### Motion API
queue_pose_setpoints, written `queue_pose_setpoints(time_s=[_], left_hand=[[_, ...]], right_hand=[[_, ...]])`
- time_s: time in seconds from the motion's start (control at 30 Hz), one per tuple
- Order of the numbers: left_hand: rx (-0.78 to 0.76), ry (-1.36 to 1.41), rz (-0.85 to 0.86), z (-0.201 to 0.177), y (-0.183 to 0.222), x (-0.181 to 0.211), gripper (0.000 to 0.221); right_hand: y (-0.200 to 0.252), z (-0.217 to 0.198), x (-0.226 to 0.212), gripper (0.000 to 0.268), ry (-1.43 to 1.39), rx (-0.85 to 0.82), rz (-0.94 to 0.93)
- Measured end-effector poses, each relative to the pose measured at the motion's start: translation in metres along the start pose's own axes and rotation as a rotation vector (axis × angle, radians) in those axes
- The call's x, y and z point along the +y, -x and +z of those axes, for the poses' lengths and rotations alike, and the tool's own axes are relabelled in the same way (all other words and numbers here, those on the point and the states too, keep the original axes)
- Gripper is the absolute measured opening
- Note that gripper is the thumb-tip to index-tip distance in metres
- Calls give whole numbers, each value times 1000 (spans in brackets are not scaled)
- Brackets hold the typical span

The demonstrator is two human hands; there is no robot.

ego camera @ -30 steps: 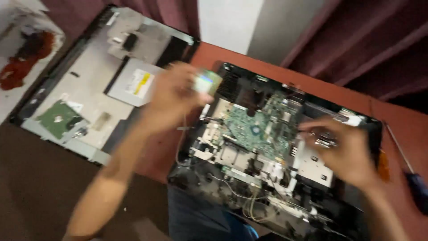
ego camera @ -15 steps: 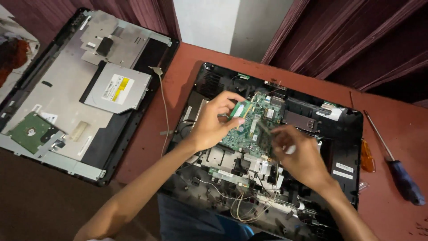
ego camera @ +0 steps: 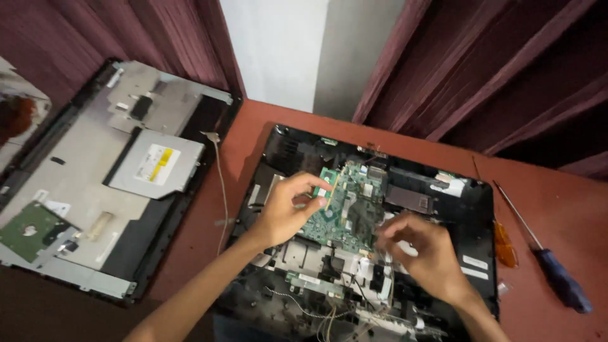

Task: Repairing a laptop by connecting internal ribbon cables and using a screwdriver to secure components.

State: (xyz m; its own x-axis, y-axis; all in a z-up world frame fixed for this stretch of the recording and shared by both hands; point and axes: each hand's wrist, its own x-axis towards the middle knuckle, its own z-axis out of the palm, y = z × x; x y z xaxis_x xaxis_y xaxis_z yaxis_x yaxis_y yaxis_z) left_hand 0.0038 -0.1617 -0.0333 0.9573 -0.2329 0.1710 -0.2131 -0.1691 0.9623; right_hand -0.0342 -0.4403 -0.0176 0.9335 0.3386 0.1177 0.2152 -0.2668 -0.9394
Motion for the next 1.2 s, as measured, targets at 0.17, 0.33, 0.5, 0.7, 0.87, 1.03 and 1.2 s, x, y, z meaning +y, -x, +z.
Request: queue_pose_setpoints(time_s=[0.17, 0.33, 0.5, 0.7, 0.87, 1.03, 1.2], left_hand=[[100, 23, 55, -24, 7, 28, 20], [285, 309, 167, -91, 16, -3, 35], [613, -215, -6, -182, 36, -8, 34], [770, -119, -138, -214, 48, -52, 31], [523, -88, -85, -117, 48, 11, 31], [219, -73, -19, -52, 46, 52, 23], [177, 130, -35, -25, 28, 28, 17]], right_hand=[[-1, 32, -20, 25, -29, -138, -167], [-2, 54, -23, 33, 46, -326, -240], [7, 52, -19, 19, 229, -413, -236], [-15, 24, -26, 61, 490, -245, -360], [-53, 15, -12, 53, 517, -308, -306], [-74, 32, -19, 46, 623, -477, -434], [-89, 27, 20, 39, 622, -472, -489]])
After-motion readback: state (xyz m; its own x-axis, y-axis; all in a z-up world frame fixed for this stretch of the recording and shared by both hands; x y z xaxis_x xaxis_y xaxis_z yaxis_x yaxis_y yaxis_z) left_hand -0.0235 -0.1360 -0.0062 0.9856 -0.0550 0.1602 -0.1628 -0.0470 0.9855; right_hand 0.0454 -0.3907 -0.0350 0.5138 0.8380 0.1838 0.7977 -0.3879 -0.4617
